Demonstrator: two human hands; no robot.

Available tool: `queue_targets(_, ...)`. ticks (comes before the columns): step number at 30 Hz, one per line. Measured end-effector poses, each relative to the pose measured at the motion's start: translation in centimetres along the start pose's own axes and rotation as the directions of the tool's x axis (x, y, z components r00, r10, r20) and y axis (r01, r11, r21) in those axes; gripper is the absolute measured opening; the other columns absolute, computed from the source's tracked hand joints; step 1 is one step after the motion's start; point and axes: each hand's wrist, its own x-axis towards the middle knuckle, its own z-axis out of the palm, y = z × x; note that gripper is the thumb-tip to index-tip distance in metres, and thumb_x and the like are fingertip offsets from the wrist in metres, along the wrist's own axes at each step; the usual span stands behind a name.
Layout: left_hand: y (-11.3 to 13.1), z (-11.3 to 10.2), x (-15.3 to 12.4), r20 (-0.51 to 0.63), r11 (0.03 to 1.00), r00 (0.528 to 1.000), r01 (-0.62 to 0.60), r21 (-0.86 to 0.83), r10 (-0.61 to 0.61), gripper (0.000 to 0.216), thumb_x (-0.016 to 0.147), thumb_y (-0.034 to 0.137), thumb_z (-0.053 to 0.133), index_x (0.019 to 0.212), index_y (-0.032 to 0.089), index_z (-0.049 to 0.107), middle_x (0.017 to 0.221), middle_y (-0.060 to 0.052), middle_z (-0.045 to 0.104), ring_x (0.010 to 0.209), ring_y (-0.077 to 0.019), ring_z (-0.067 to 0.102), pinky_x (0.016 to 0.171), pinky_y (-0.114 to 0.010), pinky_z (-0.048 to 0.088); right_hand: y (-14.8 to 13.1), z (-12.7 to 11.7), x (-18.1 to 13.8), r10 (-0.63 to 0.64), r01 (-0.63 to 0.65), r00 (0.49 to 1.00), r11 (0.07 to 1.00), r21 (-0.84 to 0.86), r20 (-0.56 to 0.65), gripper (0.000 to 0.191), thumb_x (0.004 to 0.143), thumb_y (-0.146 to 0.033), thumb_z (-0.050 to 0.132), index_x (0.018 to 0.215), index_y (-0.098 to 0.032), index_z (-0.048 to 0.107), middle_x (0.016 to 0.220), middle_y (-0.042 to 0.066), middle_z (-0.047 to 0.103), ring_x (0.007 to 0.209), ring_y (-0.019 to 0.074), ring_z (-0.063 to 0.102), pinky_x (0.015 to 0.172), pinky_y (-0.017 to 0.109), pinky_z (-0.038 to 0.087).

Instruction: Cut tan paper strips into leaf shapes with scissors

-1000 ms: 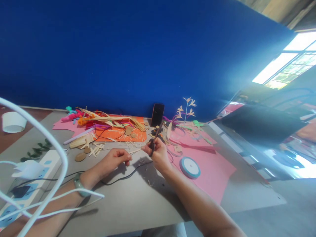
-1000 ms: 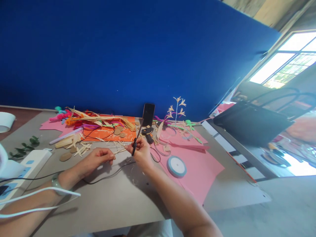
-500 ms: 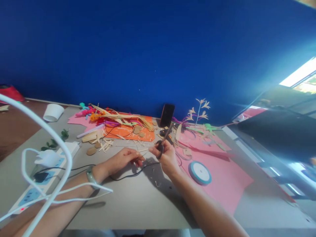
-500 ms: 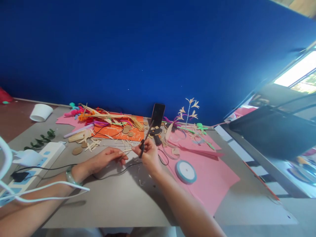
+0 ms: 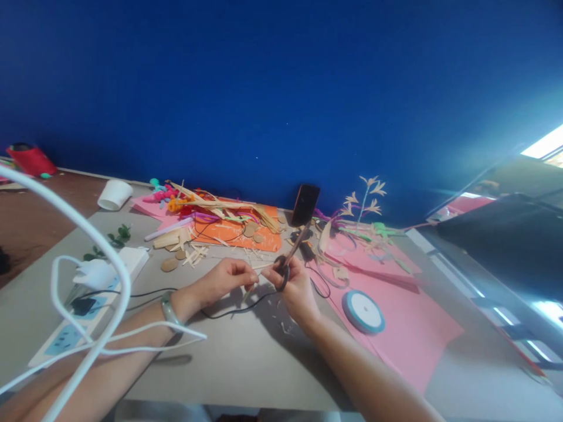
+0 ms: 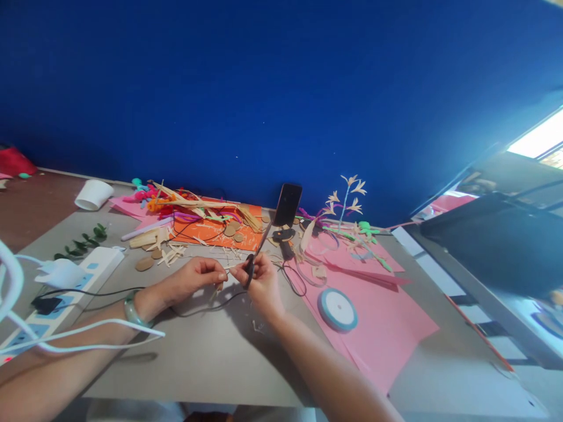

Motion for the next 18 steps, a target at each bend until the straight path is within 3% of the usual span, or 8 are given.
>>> queue_targets(5, 0.16, 0.12, -0.11, 0.004, 1.000, 1.000, -0.001, -0.013, 0.001, 0.031, 0.073, 0.042, 0.067, 0.067, 0.012, 0.062, 0.064, -0.003, 0.061, 0.057, -0.0095, 0.047, 0.054, -0.022, 0.032, -0.21, 0.47, -0.29, 0.026, -0.029, 0.996, 0.999, 0.032, 0.080, 0.041, 0.060, -0.034, 0.082, 0.076, -0.021, 0.047, 0.071, 0.000, 0.067, 0.061, 0.0144, 0.060, 0.060, 0.028, 0.050)
queue_targets(12, 0.00, 0.12, 0.04, 0.058, 0.999, 0.998, 0.014, -0.030, -0.013, 0.030, 0.072, 0.042, 0.068, 0.069, 0.012, 0.062, 0.065, -0.003, 0.062, 0.057, -0.0097, 0.049, 0.053, -0.021, 0.033, -0.28, 0.39, -0.31, -0.016, 0.017, 0.999, 1.000, -0.017, 0.047, 0.038, 0.061, -0.033, 0.081, 0.074, -0.022, 0.047, 0.063, -0.003, 0.061, 0.056, 0.0127, 0.055, 0.055, 0.025, 0.046)
queue_targets(18, 0.30, 0.17, -0.03, 0.036, 0.994, 0.999, 0.016, -0.105, -0.013, 0.031, 0.070, 0.042, 0.069, 0.068, 0.013, 0.062, 0.064, -0.004, 0.064, 0.059, -0.0108, 0.053, 0.059, -0.023, 0.038, -0.59, -0.23, 0.14, -0.059, 0.059, 0.996, 0.998, -0.003, -0.064, 0.034, 0.062, -0.027, 0.080, 0.075, -0.021, 0.050, 0.064, -0.004, 0.058, 0.055, 0.0100, 0.050, 0.055, 0.023, 0.040)
